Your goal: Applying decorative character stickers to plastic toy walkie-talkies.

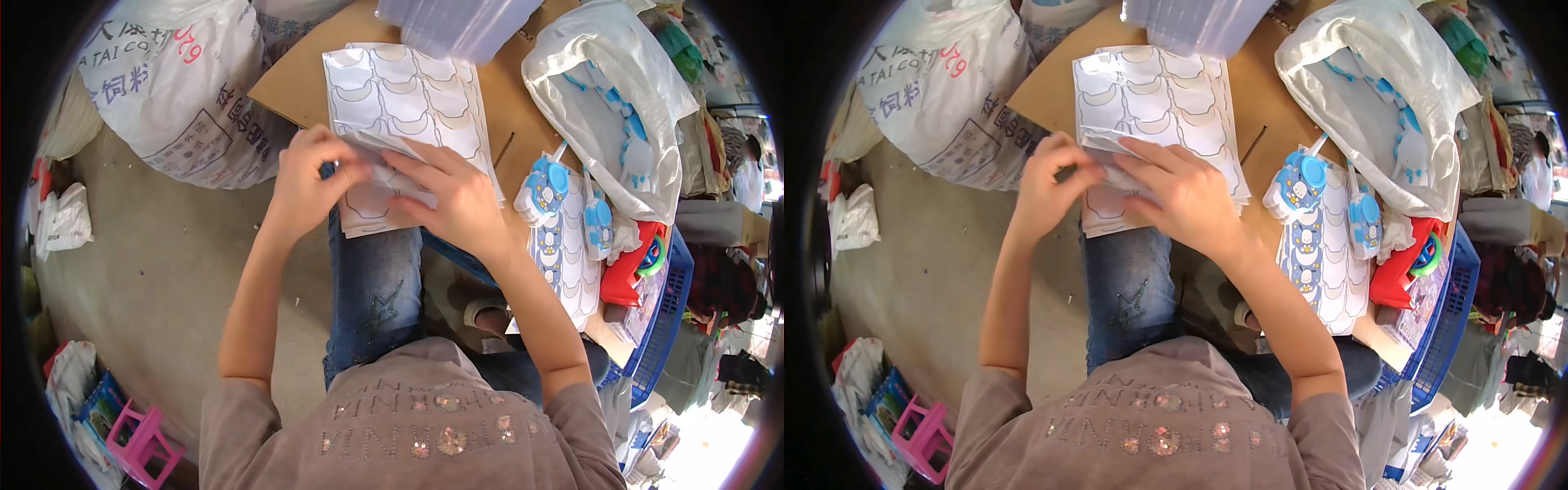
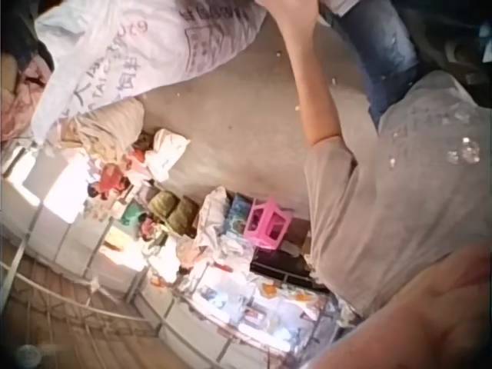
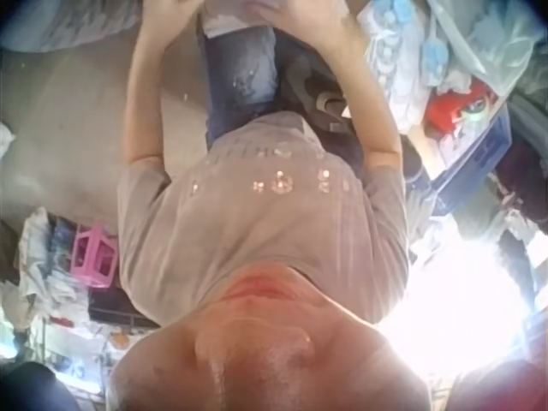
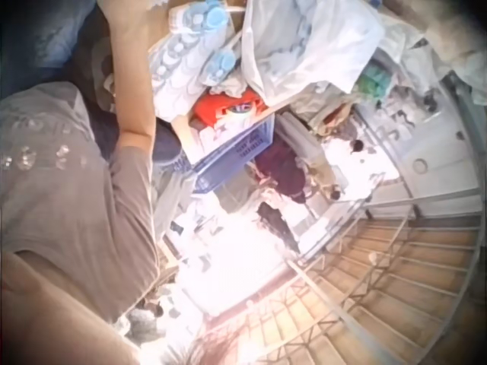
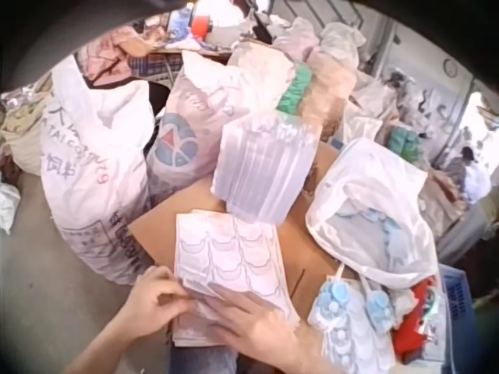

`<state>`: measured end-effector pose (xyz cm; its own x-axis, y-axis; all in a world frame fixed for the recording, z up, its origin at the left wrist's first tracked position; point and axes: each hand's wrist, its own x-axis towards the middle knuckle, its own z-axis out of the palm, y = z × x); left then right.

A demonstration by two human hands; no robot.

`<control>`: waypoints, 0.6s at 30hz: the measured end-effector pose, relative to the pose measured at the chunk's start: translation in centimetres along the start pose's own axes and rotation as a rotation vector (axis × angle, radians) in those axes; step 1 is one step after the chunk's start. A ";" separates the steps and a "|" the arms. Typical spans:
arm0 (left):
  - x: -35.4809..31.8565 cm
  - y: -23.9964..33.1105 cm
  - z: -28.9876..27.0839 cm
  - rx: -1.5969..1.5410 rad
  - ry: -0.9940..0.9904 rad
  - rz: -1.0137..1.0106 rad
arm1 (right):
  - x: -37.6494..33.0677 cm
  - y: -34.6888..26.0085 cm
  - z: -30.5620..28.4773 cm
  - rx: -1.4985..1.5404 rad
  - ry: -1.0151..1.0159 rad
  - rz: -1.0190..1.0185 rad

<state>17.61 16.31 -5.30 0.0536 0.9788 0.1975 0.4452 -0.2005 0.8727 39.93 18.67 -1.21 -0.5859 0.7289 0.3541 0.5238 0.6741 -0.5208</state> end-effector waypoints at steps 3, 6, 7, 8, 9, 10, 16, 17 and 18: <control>-0.2 1.8 -0.8 -0.166 0.246 -0.005 | 0.5 0.8 0.0 0.057 0.096 0.064; -1.2 1.1 -1.3 0.123 -0.082 0.156 | 1.4 1.2 -0.8 0.150 0.320 0.069; -1.5 1.1 -1.2 0.182 -0.225 0.071 | 1.7 1.4 -0.8 0.074 0.346 0.036; -1.5 0.8 -1.0 0.185 -0.223 0.068 | 1.8 1.5 -0.8 -0.003 0.371 0.004; -1.4 0.4 -0.6 0.148 -0.221 0.037 | 1.6 1.6 -0.7 -0.032 0.328 -0.019; -1.2 0.1 -0.4 0.111 -0.219 0.007 | 1.3 1.5 -0.6 -0.032 0.327 -0.019; 0.6 1.4 0.4 -0.146 0.023 -0.003 | 0.0 0.6 0.1 -0.090 0.066 -0.106; 0.8 1.6 0.2 -0.146 0.154 0.079 | -0.2 0.7 0.1 -0.127 0.017 -0.086; 0.5 1.9 -0.4 -0.128 0.158 0.051 | 0.0 1.0 0.0 -0.127 0.016 -0.084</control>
<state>18.15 16.42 -3.39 -0.0725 0.9506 0.3018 0.3281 -0.2631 0.9073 40.43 19.36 -1.78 -0.6214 0.6705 0.4052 0.5482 0.7417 -0.3866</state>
